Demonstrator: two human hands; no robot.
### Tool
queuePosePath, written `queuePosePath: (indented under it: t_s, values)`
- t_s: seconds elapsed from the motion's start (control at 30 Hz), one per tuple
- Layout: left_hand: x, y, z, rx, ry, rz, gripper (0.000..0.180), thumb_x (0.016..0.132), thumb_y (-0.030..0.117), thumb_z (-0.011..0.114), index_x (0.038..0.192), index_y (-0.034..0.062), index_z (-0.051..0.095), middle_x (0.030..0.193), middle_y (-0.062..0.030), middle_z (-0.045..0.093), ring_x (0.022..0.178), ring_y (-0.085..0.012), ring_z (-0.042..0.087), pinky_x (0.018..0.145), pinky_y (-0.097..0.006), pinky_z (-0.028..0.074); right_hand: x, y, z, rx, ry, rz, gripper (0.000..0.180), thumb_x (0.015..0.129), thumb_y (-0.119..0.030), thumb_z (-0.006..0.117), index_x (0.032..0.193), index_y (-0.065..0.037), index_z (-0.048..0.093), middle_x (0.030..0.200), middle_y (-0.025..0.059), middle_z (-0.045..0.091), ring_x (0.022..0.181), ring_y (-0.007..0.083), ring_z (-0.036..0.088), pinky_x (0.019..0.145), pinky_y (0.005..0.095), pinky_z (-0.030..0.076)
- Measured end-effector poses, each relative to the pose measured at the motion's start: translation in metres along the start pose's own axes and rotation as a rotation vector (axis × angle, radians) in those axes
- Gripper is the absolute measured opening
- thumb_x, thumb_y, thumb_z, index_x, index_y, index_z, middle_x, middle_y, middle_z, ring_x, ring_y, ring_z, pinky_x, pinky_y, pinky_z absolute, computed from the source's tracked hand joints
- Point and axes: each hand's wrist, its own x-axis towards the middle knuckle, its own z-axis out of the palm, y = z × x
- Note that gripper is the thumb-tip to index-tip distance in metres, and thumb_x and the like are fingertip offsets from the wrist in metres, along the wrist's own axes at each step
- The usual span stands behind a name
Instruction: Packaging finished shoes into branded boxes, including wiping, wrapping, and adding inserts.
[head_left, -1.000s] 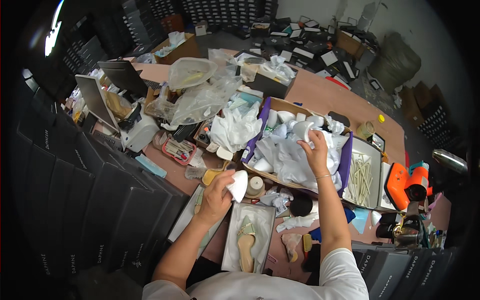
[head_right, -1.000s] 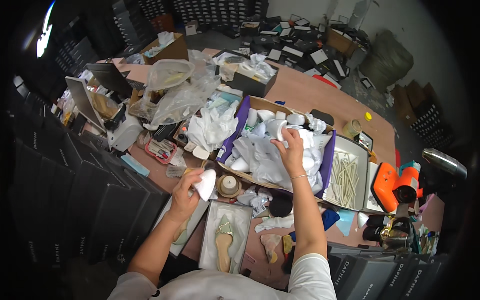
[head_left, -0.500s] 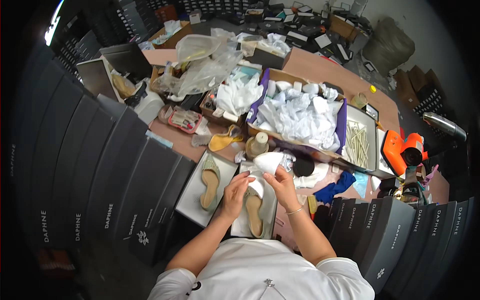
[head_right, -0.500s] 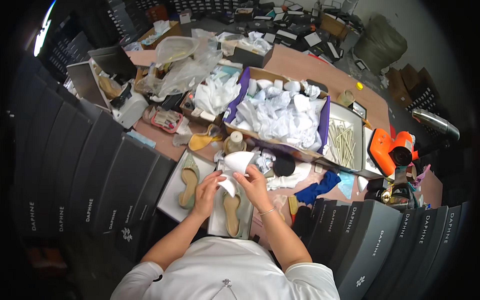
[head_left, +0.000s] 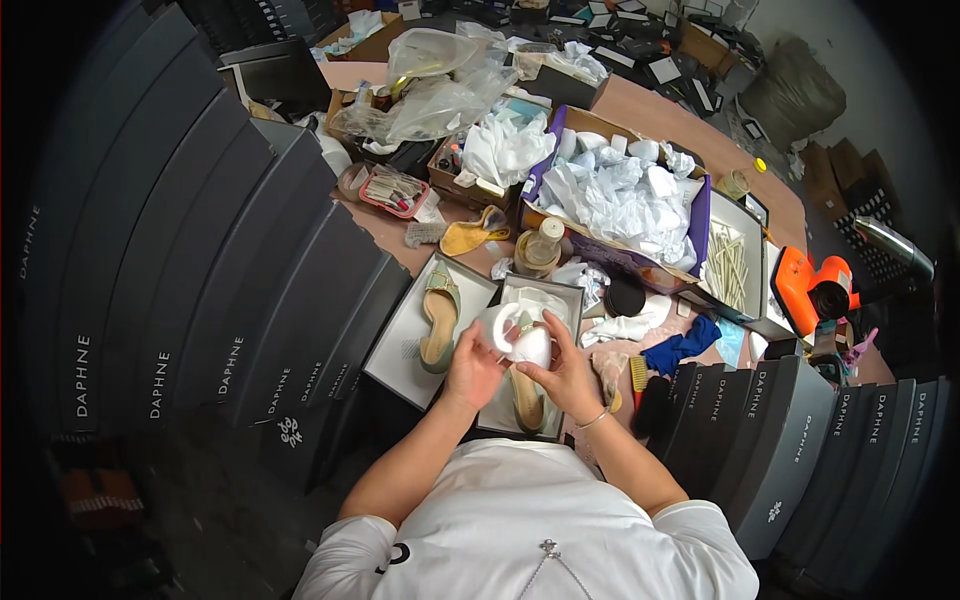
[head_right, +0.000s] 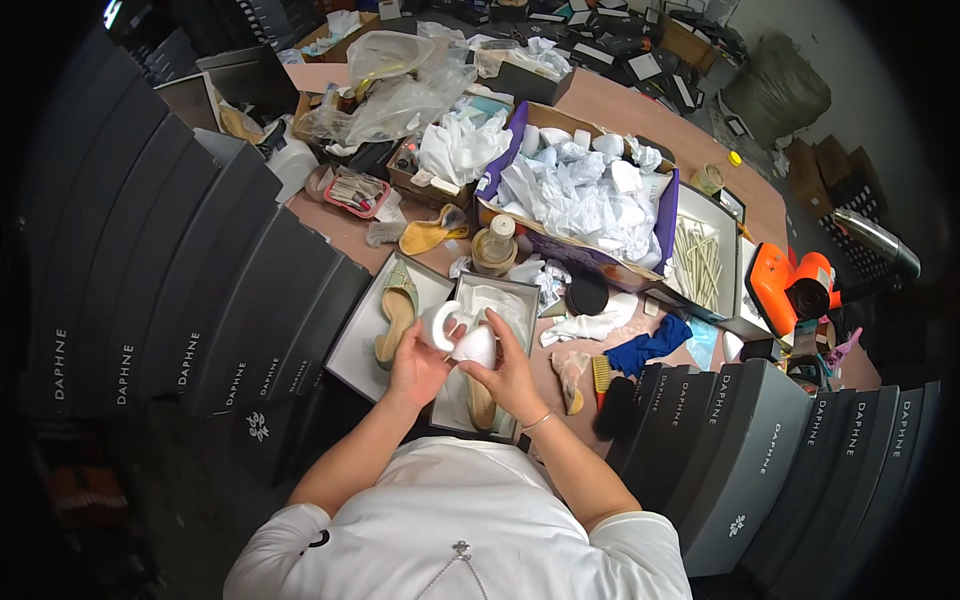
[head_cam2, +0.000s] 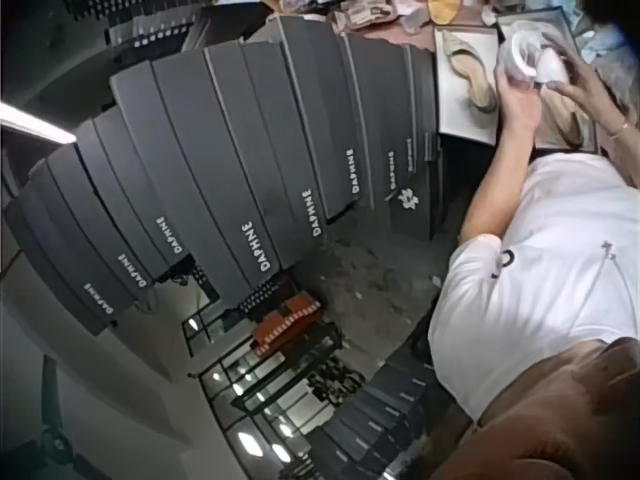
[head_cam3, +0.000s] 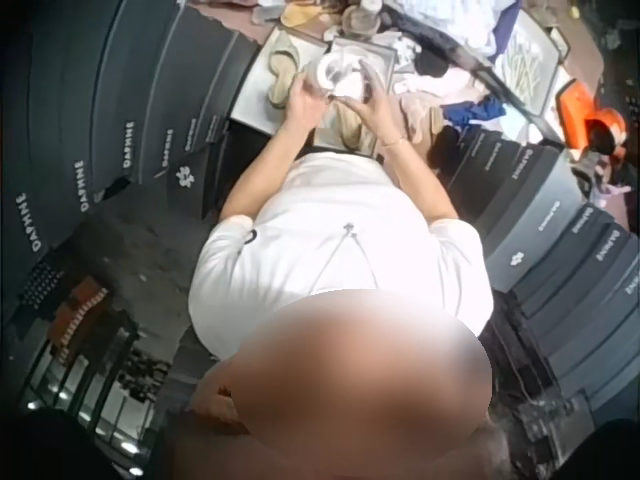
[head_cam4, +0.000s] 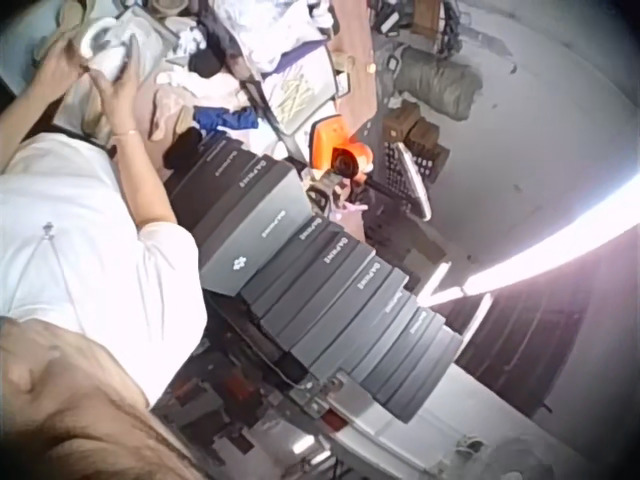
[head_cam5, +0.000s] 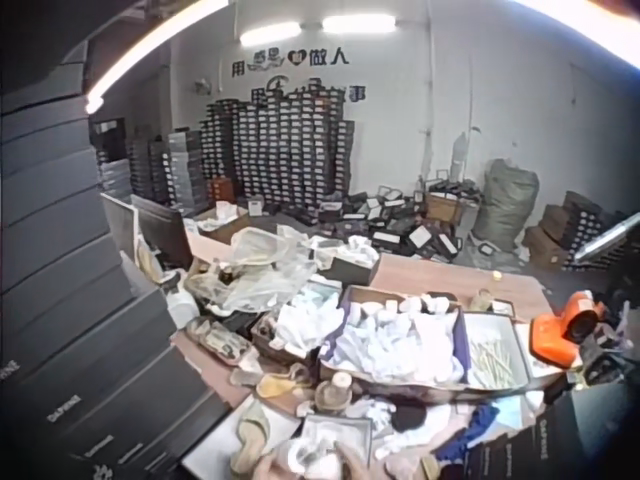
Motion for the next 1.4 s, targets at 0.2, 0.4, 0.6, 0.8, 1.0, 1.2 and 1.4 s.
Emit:
queuePosePath:
  t_s: [0.2,0.4,0.6,0.8,1.0,1.2,1.4]
  values:
    - [0.009,0.016,-0.005,0.219,0.011,0.031,0.033,0.090,0.023,0.054,0.118,0.0052,0.049,0.117,-0.0124,0.057,0.111,-0.0277,0.056,0.094,-0.044,0.049,0.003,-0.017,-0.018,0.415,0.015,0.156,0.081,0.078,0.000,0.075,0.145,-0.006,0.030,0.122,0.0077,0.050,0.104,0.0147,0.053,0.083,0.0269,0.049]
    - [0.005,0.002,0.022,0.442,-0.123,-0.004,0.043,0.097,0.032,0.054,0.132,0.0129,0.038,0.125,-0.0102,0.050,0.114,-0.0222,0.055,0.091,-0.041,0.051,0.021,-0.014,-0.023,0.343,-0.063,0.166,0.068,0.085,-0.011,0.072,0.143,-0.003,0.037,0.122,0.0055,0.050,0.097,0.0136,0.055,0.079,0.0276,0.050]
    - [0.020,-0.003,0.025,0.549,-0.113,-0.049,0.052,0.094,0.031,0.058,0.135,0.0148,0.030,0.127,-0.0113,0.047,0.113,-0.0250,0.055,0.088,-0.042,0.052,0.041,-0.026,-0.034,-0.332,-0.130,-0.009,0.058,0.083,-0.019,0.072,0.135,-0.006,0.050,0.123,0.0149,0.053,0.095,0.0214,0.059,0.078,0.0303,0.051]
    - [0.038,-0.002,0.015,0.483,-0.034,-0.104,0.046,0.091,0.016,0.057,0.132,0.0124,0.037,0.117,-0.0096,0.053,0.102,-0.0190,0.058,0.081,-0.037,0.053,0.143,-0.043,-0.117,-0.462,0.079,-0.146,0.035,0.085,-0.013,0.067,0.117,0.000,0.059,0.117,0.0172,0.058,0.086,0.0258,0.064,0.071,0.0329,0.054]
    - [0.045,-0.024,-0.032,0.816,-0.007,-0.234,0.050,0.087,0.012,0.067,0.130,0.0067,0.043,0.111,-0.0089,0.058,0.099,-0.0143,0.058,0.080,-0.027,0.049,0.262,0.038,-0.150,-1.153,-0.135,-0.309,0.050,0.078,-0.020,0.071,0.125,-0.011,0.057,0.123,0.0182,0.056,0.103,0.0324,0.060,0.090,0.0454,0.048]
    - [0.047,-0.020,-0.050,0.929,-0.134,-0.298,0.054,0.087,0.014,0.068,0.133,0.0075,0.041,0.110,-0.0070,0.056,0.101,-0.0142,0.056,0.087,-0.028,0.046,0.292,0.088,-0.199,-1.189,-0.181,-0.036,0.058,0.072,-0.010,0.067,0.129,-0.016,0.054,0.107,0.0170,0.061,0.098,0.0354,0.061,0.085,0.0436,0.049]
    - [0.047,-0.013,-0.055,0.815,-0.161,-0.400,0.054,0.087,0.015,0.066,0.134,0.0089,0.041,0.113,-0.0059,0.054,0.103,-0.0139,0.054,0.090,-0.028,0.044,0.299,0.101,-0.237,-0.853,-0.061,-0.136,0.048,0.073,0.000,0.060,0.121,-0.005,0.057,0.105,0.0233,0.062,0.096,0.0403,0.060,0.086,0.0443,0.048]
